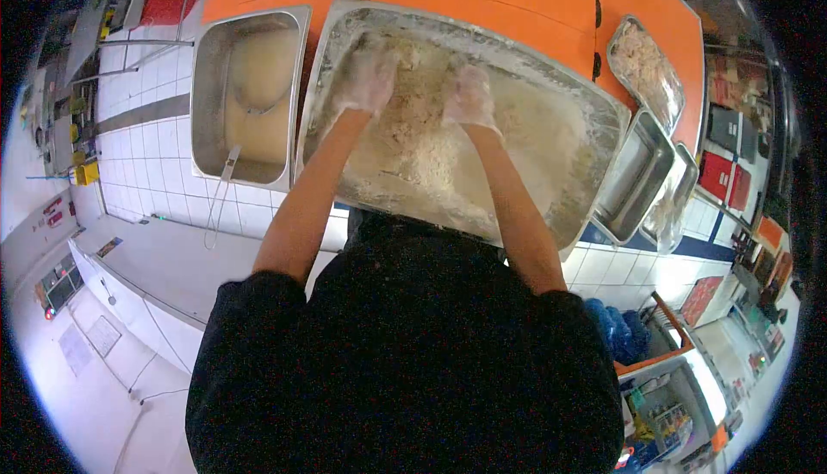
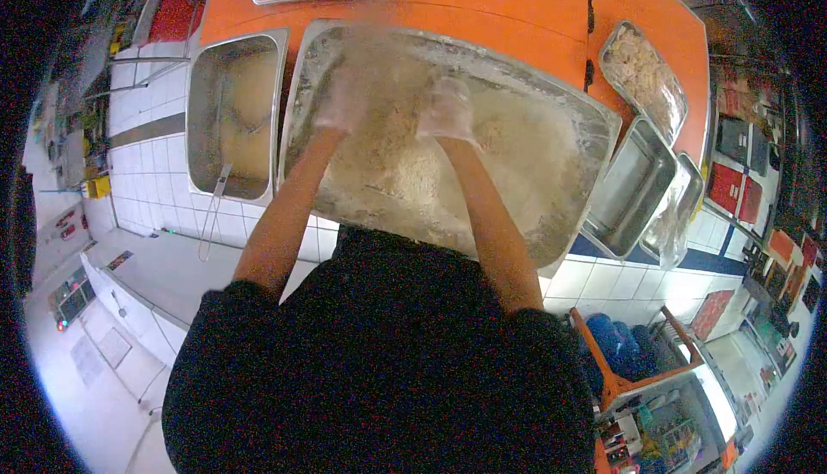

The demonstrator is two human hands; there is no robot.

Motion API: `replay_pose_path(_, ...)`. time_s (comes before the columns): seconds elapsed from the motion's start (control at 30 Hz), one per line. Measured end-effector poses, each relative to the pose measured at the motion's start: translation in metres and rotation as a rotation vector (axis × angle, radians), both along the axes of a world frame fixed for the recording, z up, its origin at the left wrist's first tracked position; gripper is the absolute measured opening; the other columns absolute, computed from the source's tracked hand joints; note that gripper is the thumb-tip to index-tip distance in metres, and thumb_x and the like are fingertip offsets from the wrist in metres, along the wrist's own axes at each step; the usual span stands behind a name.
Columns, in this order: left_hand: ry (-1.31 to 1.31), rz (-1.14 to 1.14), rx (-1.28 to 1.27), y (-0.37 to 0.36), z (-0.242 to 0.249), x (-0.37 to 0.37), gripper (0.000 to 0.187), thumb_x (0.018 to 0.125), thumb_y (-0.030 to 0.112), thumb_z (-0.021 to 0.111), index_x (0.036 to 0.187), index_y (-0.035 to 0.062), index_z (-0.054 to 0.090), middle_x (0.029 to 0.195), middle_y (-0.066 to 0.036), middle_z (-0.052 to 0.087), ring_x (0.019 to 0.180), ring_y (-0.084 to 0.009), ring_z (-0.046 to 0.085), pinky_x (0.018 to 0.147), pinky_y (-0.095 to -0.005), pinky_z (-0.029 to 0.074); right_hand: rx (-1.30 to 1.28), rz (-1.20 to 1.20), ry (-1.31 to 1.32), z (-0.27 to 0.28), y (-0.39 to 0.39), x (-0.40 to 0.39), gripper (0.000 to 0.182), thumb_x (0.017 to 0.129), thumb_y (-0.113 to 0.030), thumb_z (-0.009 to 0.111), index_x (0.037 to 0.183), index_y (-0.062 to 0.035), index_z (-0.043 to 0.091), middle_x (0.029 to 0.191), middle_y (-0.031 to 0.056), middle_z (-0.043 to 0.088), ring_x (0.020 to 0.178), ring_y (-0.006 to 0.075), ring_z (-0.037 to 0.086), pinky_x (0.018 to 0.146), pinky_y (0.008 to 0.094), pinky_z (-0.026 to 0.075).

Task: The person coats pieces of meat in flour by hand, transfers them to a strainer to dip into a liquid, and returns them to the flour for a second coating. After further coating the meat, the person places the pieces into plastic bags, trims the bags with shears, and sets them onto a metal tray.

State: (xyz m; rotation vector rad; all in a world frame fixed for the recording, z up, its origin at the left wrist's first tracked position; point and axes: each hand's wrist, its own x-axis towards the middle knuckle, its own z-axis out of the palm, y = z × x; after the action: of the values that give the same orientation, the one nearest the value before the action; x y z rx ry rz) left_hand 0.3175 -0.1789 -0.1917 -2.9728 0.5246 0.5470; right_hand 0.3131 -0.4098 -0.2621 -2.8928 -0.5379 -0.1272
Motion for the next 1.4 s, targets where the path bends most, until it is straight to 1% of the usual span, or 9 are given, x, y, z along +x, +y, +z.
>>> replay_pose_path(0.07, 0.676, 0.643, -0.234, -0.051, 0.136, 0.036, 0.061, 0.089, 0.014, 0.045, 0.147, 0.0108, 0.029, 0.145, -0.015, 0.039, 0.135, -0.0326, 0.034, 0.114, -0.0413, 0.025, -0.127, 0.06, 0.006, -0.013, 0.011, -0.002, 0.036, 0.09, -0.032, 0.047, 0.11, -0.0069, 0.064, 0.105, 0.0119, 0.066, 0.102, 0.0301, 0.06, 0.093, 0.047, 0.042)
replay_pose_path(0.17, -0.332, -0.158, -0.35, -0.01, -0.069, -0.015, 0.057, 0.091, 0.018, 0.046, 0.145, 0.0107, 0.031, 0.138, -0.016, 0.047, 0.126, -0.0323, 0.046, 0.104, -0.0426, 0.038, 0.327, 0.052, 0.224, 0.07, 0.013, -0.028, 0.032, 0.081, -0.026, 0.056, 0.106, -0.0069, 0.063, 0.103, 0.0189, 0.064, 0.096, 0.0348, 0.061, 0.087, 0.0443, 0.047)
replay_pose_path(0.57, 0.581, 0.092, -0.163, -0.041, 0.077, -0.06, 0.051, 0.09, 0.014, 0.041, 0.141, 0.0069, 0.039, 0.143, -0.022, 0.04, 0.133, -0.0349, 0.037, 0.112, -0.0411, 0.029, -0.055, 0.214, 0.044, 0.014, -0.014, -0.104, 0.034, 0.085, -0.015, 0.052, 0.117, -0.0063, 0.058, 0.118, 0.0198, 0.058, 0.109, 0.0348, 0.055, 0.096, 0.043, 0.043)
replay_pose_path(0.77, 0.318, 0.108, -0.486, -0.012, 0.07, -0.06, 0.055, 0.094, 0.023, 0.041, 0.146, 0.008, 0.03, 0.149, -0.015, 0.033, 0.137, -0.0271, 0.034, 0.114, -0.0365, 0.026, 1.095, 0.148, 0.524, 0.112, -0.061, -0.105, 0.035, 0.089, -0.018, 0.051, 0.121, -0.0039, 0.055, 0.119, 0.019, 0.056, 0.114, 0.0355, 0.052, 0.099, 0.043, 0.041)
replay_pose_path(1.0, 0.527, -0.057, -0.201, 0.005, 0.036, -0.083, 0.048, 0.091, 0.019, 0.046, 0.137, 0.0076, 0.044, 0.14, -0.016, 0.046, 0.131, -0.0271, 0.042, 0.112, -0.0371, 0.029, -0.322, 0.357, 0.526, -0.017, -0.091, -0.166, 0.033, 0.093, -0.013, 0.048, 0.125, -0.0043, 0.049, 0.122, 0.0121, 0.053, 0.111, 0.0255, 0.052, 0.093, 0.0361, 0.047)
replay_pose_path(1.07, 0.507, -0.074, -0.337, -0.007, 0.017, -0.091, 0.048, 0.09, 0.02, 0.048, 0.136, 0.0057, 0.045, 0.139, -0.017, 0.047, 0.13, -0.0287, 0.042, 0.111, -0.0387, 0.029, 1.221, -0.273, 0.814, -0.154, -0.051, -0.209, 0.035, 0.088, -0.018, 0.058, 0.12, -0.0027, 0.057, 0.12, 0.0154, 0.059, 0.114, 0.0308, 0.053, 0.099, 0.0424, 0.041)
replay_pose_path(1.23, 0.213, -0.143, -0.775, -0.019, 0.05, -0.067, 0.049, 0.09, 0.023, 0.052, 0.133, 0.0008, 0.045, 0.137, -0.017, 0.048, 0.128, -0.0325, 0.043, 0.11, -0.0429, 0.031, -0.041, 0.436, 0.705, 0.119, -0.046, -0.09, 0.032, 0.091, -0.01, 0.049, 0.121, -0.0053, 0.059, 0.132, 0.0143, 0.052, 0.117, 0.0254, 0.052, 0.098, 0.031, 0.045)
replay_pose_path(1.3, 0.124, -0.162, -0.765, 0.004, 0.017, -0.058, 0.053, 0.088, 0.026, 0.05, 0.133, -0.001, 0.045, 0.134, -0.022, 0.048, 0.124, -0.0385, 0.045, 0.108, -0.0453, 0.033, 0.715, 0.159, 0.911, 0.051, -0.099, -0.093, 0.044, 0.09, -0.028, 0.053, 0.127, -0.0037, 0.054, 0.126, 0.0167, 0.056, 0.12, 0.0304, 0.049, 0.106, 0.038, 0.035)
replay_pose_path(1.4, -0.266, -0.031, -0.53, 0.023, -0.037, -0.018, 0.059, 0.086, 0.027, 0.053, 0.137, 0.0015, 0.04, 0.134, -0.021, 0.047, 0.12, -0.0366, 0.047, 0.105, -0.0452, 0.036, 0.063, -0.412, 0.564, 0.17, -0.094, -0.072, 0.045, 0.092, -0.025, 0.048, 0.132, -0.0048, 0.05, 0.13, 0.0158, 0.054, 0.12, 0.0338, 0.049, 0.103, 0.0413, 0.038)
